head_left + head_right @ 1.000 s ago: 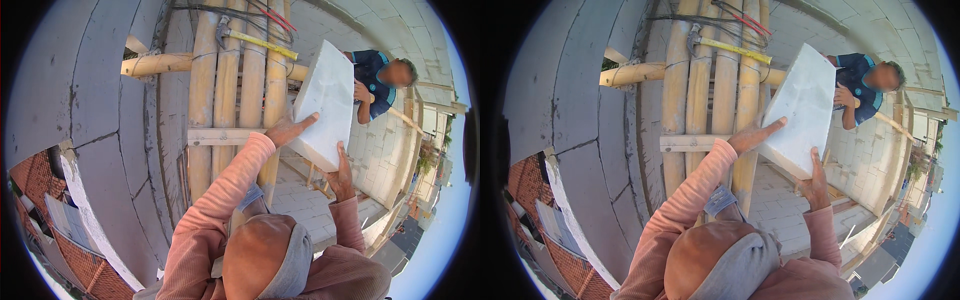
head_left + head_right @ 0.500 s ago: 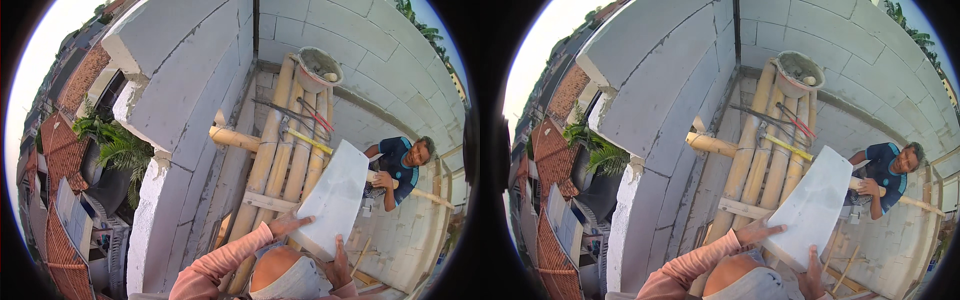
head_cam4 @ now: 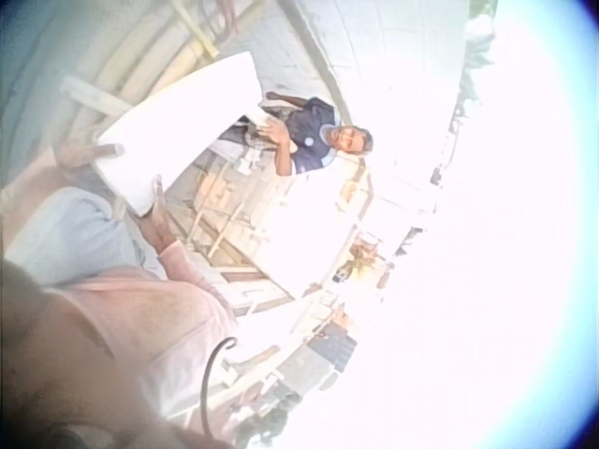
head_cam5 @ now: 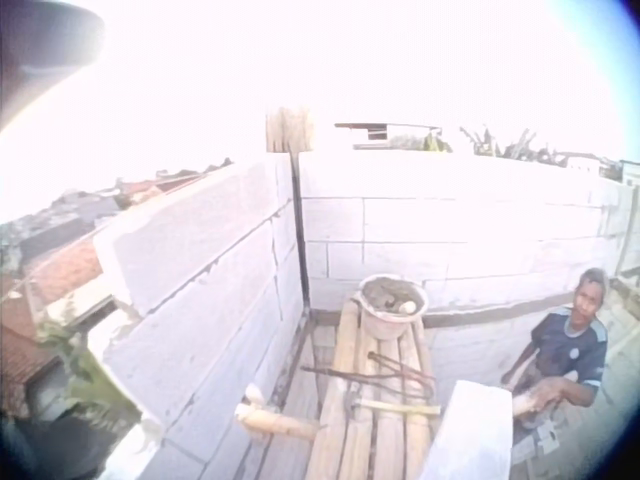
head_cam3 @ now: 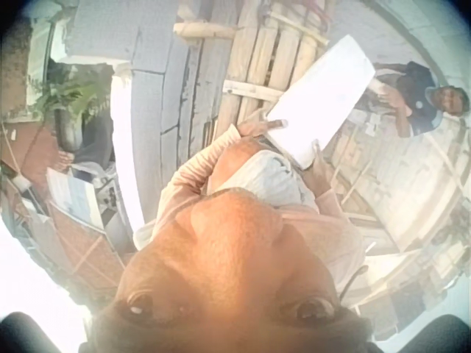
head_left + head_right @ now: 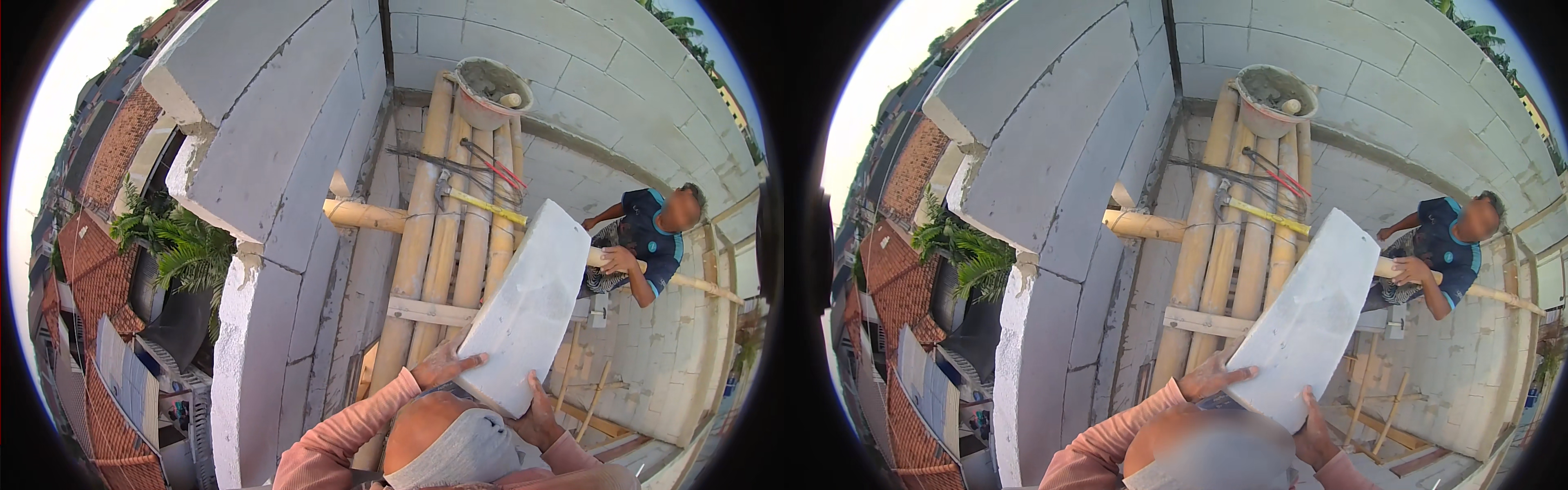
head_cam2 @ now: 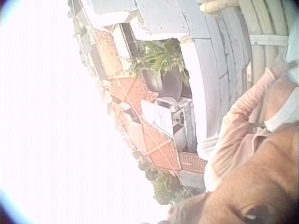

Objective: The person applies mortar onto the top of a wall using a trowel, receives concrete blocks from a coworker below, places them on the mortar, and marks a block using a nail.

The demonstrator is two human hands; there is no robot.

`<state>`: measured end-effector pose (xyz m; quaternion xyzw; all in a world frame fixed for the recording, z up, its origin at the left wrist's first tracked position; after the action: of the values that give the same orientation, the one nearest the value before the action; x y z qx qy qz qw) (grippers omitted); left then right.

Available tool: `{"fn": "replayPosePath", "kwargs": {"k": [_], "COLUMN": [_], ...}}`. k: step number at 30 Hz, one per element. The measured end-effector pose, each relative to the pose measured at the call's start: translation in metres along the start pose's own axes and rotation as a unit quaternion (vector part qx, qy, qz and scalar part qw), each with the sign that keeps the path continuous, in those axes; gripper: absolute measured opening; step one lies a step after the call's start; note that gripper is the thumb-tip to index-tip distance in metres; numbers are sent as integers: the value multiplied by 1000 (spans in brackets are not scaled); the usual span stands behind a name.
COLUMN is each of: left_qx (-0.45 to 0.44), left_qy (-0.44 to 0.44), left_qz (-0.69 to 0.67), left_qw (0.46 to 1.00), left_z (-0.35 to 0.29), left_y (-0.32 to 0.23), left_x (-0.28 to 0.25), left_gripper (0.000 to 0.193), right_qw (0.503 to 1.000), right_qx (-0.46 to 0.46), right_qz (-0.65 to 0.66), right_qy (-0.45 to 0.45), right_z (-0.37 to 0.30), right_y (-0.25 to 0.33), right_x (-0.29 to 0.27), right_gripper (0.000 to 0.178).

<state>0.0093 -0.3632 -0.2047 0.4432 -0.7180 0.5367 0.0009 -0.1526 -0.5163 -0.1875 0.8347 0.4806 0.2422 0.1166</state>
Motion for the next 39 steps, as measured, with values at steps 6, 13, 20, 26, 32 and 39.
{"fn": "replayPosePath", "kwargs": {"k": [6, 13, 20, 26, 32, 39], "left_qx": [60, 87, 50, 33, 11, -19], "left_qy": [-18, -22, 4, -51, -77, -56], "left_qz": [60, 93, 18, 41, 70, 31], "left_qw": [996, 992, 999, 997, 995, 998], "left_z": [-6, 2, 4, 8, 5, 6], "left_y": [16, 27, 4, 20, 23, 9], "left_x": [-6, -8, 1, -4, -10, -1], "left_gripper": [87, 92, 91, 90, 96, 98], "right_qw": [996, 990, 904, 926, 927, 877], "right_qx": [-31, -94, -222, -321, -290, -382], "right_qz": [46, -60, -179, 39, 81, 245], "right_qy": [63, -82, -319, -195, -222, -160], "right_z": [21, 41, 152, 154, 175, 144], "right_y": [-16, 21, 152, 242, 286, 331], "right_x": [6, -69, -338, -348, -312, -334], "right_gripper": [77, 81, 74, 56, 63, 67]}}
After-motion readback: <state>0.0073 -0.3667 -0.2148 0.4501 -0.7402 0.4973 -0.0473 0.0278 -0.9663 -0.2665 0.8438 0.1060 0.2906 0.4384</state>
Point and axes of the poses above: each hand's wrist, its own z-axis towards the middle knuckle, its own x-axis out of the palm, y = z × x, the point moved 7 cm from there along z, towards the middle knuckle, and after that the axes turned 10 degrees about -z, right-handed, at the moved point
